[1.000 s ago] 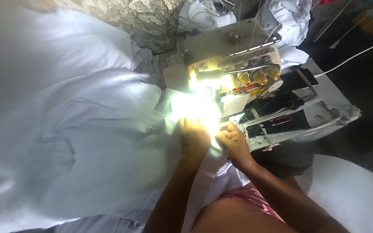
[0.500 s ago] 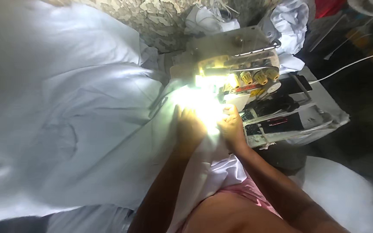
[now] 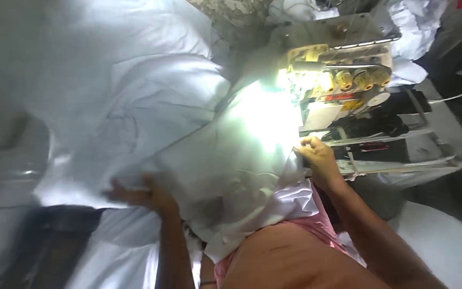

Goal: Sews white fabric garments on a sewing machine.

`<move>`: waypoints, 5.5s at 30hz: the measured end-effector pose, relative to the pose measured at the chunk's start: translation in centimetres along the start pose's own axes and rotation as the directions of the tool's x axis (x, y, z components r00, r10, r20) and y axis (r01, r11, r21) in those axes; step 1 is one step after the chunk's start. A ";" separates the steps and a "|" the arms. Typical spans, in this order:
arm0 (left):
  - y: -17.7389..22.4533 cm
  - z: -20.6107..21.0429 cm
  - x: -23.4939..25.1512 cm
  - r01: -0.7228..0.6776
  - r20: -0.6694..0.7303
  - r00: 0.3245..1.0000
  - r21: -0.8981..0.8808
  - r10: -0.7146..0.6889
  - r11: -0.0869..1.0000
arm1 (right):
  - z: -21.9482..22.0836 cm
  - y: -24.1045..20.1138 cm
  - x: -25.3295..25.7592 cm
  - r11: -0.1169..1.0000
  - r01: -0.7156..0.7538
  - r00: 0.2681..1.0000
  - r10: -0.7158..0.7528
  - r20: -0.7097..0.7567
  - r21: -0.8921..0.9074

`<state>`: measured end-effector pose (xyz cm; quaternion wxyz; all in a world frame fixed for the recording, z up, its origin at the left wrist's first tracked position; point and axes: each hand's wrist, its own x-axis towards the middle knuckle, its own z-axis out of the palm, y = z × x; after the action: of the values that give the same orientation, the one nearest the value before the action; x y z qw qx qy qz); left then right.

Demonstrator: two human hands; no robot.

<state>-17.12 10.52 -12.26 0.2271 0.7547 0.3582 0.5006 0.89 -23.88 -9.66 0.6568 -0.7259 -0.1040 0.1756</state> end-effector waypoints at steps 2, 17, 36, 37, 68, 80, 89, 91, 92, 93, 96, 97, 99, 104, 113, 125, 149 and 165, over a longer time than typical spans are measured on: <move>-2.8 -2.7 -0.7 0.427 -0.096 0.895 -0.100 -0.436 0.899 | -0.8 1.2 -0.7 0.999 -0.028 0.997 0.027 0.078 0.017; -1.8 -15.2 1.4 0.479 0.646 0.444 0.415 -0.621 0.774 | -2.8 4.8 -6.1 0.992 -0.069 0.967 0.041 0.252 0.105; 8.3 3.9 -11.5 -0.598 0.670 0.329 -0.397 0.665 0.696 | 1.7 5.7 -7.6 0.988 -0.152 0.981 0.146 0.124 0.037; 7.7 4.1 -11.3 -0.622 0.673 0.327 -0.376 0.664 0.687 | 1.7 5.6 -7.6 0.988 -0.150 0.982 0.145 0.124 0.039; 5.8 4.5 -12.9 -0.735 0.474 0.378 -0.369 0.795 0.569 | 2.4 6.1 -9.1 0.984 -0.148 0.982 0.135 0.128 0.096; 7.2 2.9 -9.1 -0.360 0.723 0.296 -0.521 0.624 0.774 | 1.6 6.8 -8.9 0.989 -0.108 0.989 0.097 0.114 0.096; 8.3 6.2 -10.1 -0.502 0.694 0.369 -0.411 0.618 0.761 | 2.7 5.8 -9.0 0.975 -0.129 0.987 0.109 0.116 0.182; 9.0 5.1 -9.9 -0.440 0.636 0.396 -0.502 0.662 0.745 | 2.5 5.4 -9.5 0.975 -0.133 0.987 0.113 0.118 0.179; 9.8 4.0 -9.7 -0.406 0.617 0.398 -0.546 0.679 0.733 | 2.4 5.0 -9.7 0.969 -0.133 0.987 0.109 0.121 0.208; 10.6 2.8 -9.6 -0.383 0.604 0.393 -0.578 0.693 0.721 | 2.5 4.7 -9.9 0.962 -0.137 0.986 0.111 0.121 0.237; 12.0 1.0 -10.2 -0.418 0.584 0.377 -0.585 0.719 0.695 | 2.8 3.7 -10.4 0.954 -0.133 0.987 0.102 0.126 0.268; 11.9 1.2 -10.7 -0.452 0.590 0.359 -0.568 0.723 0.688 | 2.9 3.5 -10.5 0.954 -0.130 0.987 0.098 0.127 0.272; 11.2 2.1 -11.6 -0.508 0.625 0.310 -0.528 0.716 0.681 | 3.2 3.4 -10.6 0.953 -0.134 0.985 0.099 0.138 0.272; 9.9 4.6 -12.5 -0.561 0.615 0.326 -0.486 0.718 0.670 | 3.3 3.2 -10.7 0.962 -0.130 0.984 0.095 0.154 0.239; 12.2 1.5 -13.0 -0.539 0.583 0.328 -0.531 0.744 0.654 | 3.1 2.7 -11.5 0.961 -0.129 0.984 0.094 0.150 0.245; 12.3 1.5 -15.1 -0.695 0.505 0.355 -0.420 0.787 0.583 | 3.2 3.2 -11.8 0.957 -0.104 0.988 0.068 0.138 0.270; 13.0 1.1 -15.4 -0.689 0.456 0.420 -0.403 0.785 0.603 | 3.0 2.6 -12.2 0.961 -0.128 0.987 0.101 0.122 0.245; 11.3 1.7 -17.3 -0.528 0.465 0.482 -0.522 0.743 0.669 | 2.5 1.9 -13.3 0.804 -0.374 0.898 0.189 0.398 0.461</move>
<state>-16.19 -10.02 -15.26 0.2453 0.9099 -0.1363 0.3056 -12.45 -26.88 -10.18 0.7688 -0.4845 -0.0506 0.4143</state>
